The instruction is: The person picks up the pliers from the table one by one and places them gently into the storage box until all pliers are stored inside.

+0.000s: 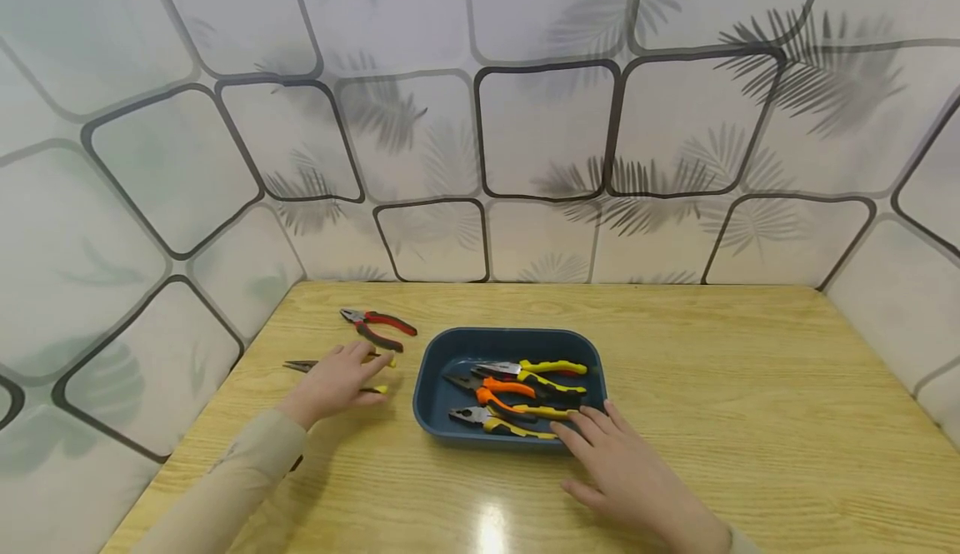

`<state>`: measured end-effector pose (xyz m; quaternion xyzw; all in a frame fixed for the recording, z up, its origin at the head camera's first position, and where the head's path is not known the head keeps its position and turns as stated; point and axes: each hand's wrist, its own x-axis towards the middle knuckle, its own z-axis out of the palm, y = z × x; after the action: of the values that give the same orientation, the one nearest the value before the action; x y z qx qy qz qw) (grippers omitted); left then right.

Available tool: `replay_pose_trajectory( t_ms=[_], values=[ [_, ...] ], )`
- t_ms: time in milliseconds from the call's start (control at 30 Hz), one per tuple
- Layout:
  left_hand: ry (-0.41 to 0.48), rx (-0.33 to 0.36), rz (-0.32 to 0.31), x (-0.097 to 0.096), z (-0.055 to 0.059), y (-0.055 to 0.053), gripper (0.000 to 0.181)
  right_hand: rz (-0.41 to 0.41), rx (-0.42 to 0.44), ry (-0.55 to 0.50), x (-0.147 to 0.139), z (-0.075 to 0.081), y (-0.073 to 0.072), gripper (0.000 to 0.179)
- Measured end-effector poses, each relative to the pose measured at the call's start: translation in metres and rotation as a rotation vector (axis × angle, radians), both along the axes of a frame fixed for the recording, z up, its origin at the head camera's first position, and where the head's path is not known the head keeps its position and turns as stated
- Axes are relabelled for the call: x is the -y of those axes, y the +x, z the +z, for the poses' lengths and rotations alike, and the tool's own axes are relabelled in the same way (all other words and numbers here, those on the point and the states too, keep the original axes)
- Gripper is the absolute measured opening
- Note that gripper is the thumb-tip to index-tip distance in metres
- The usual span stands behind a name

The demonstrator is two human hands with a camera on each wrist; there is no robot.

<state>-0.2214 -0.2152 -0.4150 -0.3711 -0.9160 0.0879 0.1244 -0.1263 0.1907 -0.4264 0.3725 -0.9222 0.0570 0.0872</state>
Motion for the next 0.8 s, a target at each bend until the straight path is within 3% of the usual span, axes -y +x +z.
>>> replay_pose_trajectory(
  t_ms=[333,667,800],
  values=[
    [0.083,-0.099,-0.059,-0.008,0.012,-0.003,0.059,-0.011,0.022,0.011,0.000,-0.001,-0.001,0.060],
    [0.057,-0.058,-0.061,-0.026,0.026,0.000,0.060,-0.032,0.075,0.017,0.000,0.000,-0.002,0.060],
    [0.031,-0.081,-0.086,-0.034,0.028,-0.002,0.060,-0.021,0.049,0.016,0.000,-0.001,-0.001,0.060]
  ],
)
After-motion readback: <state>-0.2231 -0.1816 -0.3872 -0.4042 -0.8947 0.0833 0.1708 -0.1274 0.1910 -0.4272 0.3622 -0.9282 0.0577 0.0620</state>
